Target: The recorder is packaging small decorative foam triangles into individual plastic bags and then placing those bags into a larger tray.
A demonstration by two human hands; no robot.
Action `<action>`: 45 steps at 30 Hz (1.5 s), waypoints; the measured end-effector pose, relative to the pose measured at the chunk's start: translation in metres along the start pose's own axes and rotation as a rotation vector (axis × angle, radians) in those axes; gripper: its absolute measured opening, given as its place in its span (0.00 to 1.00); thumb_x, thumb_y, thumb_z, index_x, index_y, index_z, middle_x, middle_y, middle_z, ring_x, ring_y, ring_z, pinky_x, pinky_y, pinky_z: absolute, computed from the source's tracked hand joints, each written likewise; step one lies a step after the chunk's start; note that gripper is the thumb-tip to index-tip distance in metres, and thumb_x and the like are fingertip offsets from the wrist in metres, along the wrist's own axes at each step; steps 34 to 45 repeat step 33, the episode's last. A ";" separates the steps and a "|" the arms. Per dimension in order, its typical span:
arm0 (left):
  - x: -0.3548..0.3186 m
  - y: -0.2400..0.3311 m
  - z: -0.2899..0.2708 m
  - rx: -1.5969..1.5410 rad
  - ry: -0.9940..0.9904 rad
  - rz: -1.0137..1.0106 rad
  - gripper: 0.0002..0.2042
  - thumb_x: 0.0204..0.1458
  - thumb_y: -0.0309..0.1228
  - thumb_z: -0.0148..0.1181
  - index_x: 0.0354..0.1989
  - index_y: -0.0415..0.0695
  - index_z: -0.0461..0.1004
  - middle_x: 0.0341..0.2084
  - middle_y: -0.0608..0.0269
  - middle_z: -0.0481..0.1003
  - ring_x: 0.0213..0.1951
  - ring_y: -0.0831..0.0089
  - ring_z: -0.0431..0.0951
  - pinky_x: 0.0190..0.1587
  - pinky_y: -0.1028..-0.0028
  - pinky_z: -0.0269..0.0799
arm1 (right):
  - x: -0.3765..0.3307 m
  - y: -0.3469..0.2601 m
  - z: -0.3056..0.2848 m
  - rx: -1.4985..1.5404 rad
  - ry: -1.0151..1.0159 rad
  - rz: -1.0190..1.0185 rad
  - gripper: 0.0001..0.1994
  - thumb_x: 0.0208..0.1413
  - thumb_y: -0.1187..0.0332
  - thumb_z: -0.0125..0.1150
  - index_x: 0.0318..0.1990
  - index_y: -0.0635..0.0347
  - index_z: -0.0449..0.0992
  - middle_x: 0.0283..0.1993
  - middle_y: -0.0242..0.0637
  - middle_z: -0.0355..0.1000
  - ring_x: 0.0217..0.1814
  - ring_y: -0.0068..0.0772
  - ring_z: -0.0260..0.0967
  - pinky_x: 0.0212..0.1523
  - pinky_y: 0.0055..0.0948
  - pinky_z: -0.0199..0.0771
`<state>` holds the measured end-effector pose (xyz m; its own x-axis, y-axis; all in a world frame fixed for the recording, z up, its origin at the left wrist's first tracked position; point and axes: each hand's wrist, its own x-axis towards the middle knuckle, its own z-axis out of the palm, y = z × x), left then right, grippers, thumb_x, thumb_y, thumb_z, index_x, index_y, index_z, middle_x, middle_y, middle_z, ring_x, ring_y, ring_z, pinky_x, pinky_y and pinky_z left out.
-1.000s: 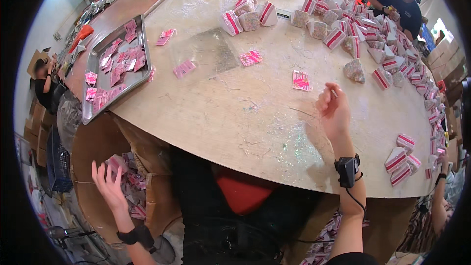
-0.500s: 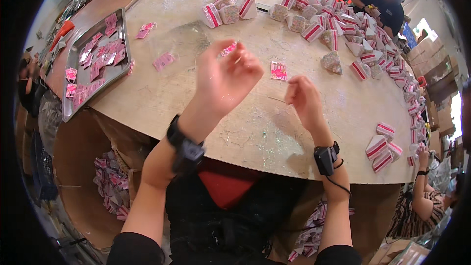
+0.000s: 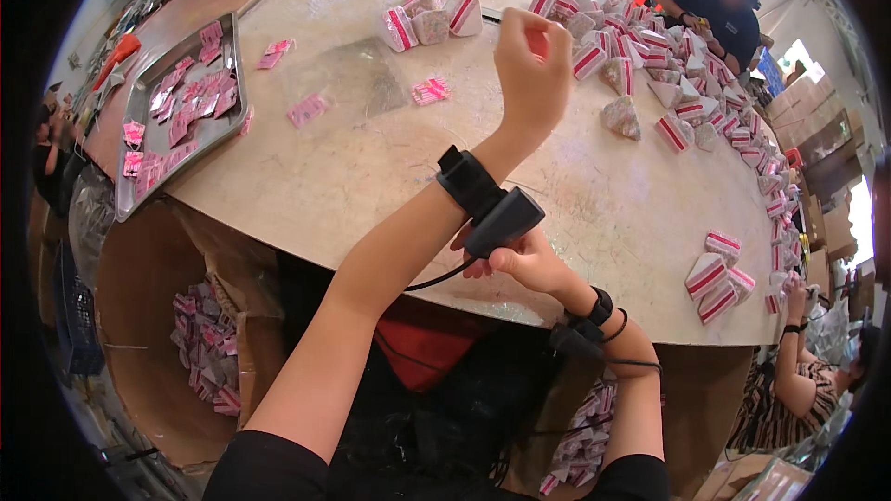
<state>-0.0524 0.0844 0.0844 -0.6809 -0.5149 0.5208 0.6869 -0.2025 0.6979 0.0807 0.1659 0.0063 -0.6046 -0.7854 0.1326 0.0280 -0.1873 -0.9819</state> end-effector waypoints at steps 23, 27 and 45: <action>-0.001 -0.018 -0.048 0.579 -0.084 0.010 0.06 0.51 0.23 0.59 0.30 0.43 0.67 0.23 0.63 0.68 0.28 0.67 0.73 0.30 0.69 0.69 | 0.017 -0.007 0.013 -0.068 0.549 0.221 0.19 0.59 0.56 0.60 0.28 0.64 0.70 0.22 0.29 0.66 0.17 0.19 0.66 0.17 0.20 0.66; 0.007 -0.035 -0.057 -0.617 0.205 -0.910 0.10 0.51 0.22 0.60 0.26 0.45 0.63 0.20 0.67 0.64 0.22 0.75 0.65 0.28 0.75 0.66 | 0.022 -0.002 0.009 -0.060 0.584 0.148 0.19 0.58 0.55 0.61 0.28 0.65 0.71 0.22 0.29 0.66 0.17 0.19 0.66 0.17 0.21 0.66; 0.008 -0.056 -0.047 0.229 0.072 -0.086 0.09 0.52 0.31 0.61 0.33 0.44 0.67 0.21 0.67 0.68 0.22 0.73 0.67 0.29 0.70 0.69 | 0.017 -0.008 -0.002 -0.180 0.468 0.411 0.23 0.54 0.51 0.63 0.33 0.68 0.74 0.23 0.36 0.71 0.18 0.19 0.67 0.19 0.24 0.70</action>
